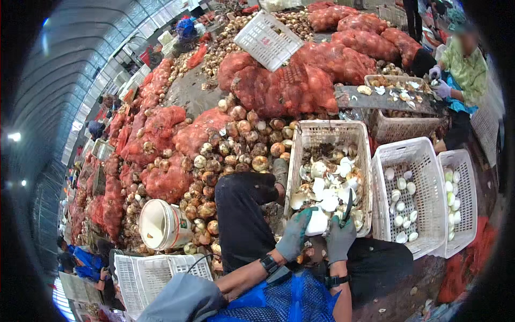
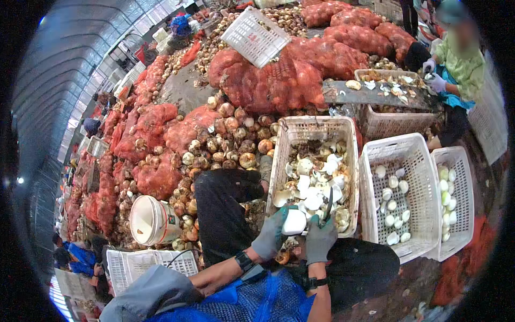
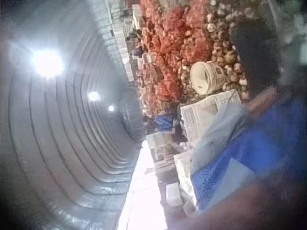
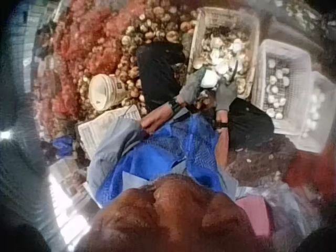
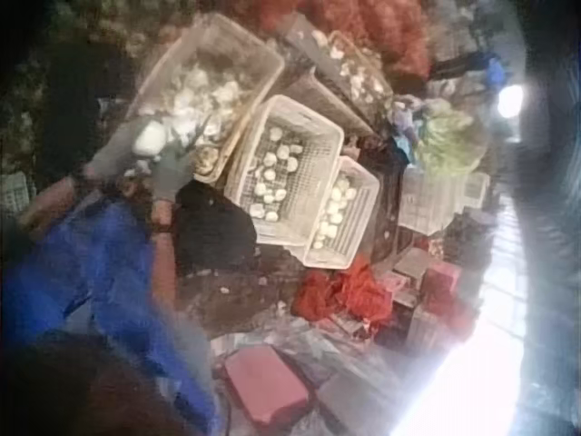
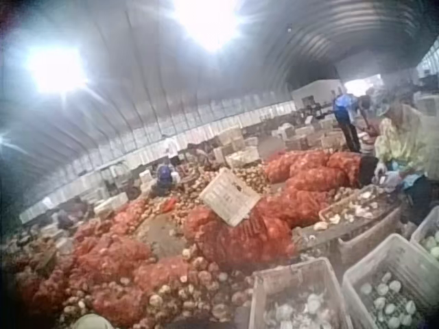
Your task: Peeling onions using a knife while seated on the ground in a large sorting facility.
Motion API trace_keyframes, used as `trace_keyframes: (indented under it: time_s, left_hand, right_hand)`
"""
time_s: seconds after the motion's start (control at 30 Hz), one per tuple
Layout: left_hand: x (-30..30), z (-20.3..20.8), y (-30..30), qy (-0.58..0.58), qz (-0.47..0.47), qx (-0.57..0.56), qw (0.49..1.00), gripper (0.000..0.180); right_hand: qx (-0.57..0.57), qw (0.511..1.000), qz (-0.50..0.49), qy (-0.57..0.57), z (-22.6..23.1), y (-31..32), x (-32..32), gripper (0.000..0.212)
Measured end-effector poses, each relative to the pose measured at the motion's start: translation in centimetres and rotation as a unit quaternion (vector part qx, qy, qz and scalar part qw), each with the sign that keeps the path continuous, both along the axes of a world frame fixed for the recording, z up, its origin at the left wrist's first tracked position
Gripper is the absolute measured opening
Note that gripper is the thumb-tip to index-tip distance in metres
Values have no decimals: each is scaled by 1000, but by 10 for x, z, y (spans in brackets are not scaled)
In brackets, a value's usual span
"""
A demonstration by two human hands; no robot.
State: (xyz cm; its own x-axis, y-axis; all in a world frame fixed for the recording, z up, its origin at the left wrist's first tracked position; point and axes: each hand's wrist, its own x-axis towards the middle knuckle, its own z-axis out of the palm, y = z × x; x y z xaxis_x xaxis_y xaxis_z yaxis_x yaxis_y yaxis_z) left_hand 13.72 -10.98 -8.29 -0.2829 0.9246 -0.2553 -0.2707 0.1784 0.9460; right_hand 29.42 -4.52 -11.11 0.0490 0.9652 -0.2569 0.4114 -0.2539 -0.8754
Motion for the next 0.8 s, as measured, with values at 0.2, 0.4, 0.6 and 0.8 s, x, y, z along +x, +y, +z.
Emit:
trace_keyframes:
  time_s: [0.2,0.4,0.6,0.8]
  left_hand:
    - [-1,11,7,301,-15,140,943,48]
    - [16,44,9,112,-21,-17,993,50]
    - [18,43,18,182,-20,16,983,57]
    - [31,55,16,251,23,-42,967,68]
  right_hand:
    - [190,949,132,-212,-7,-7,12,51]
    - [-162,845,38,508,-17,-12,3,49]
    - [-113,829,-45,546,19,-14,-4,53]
    - [7,950,-24,311,3,-9,4,29]
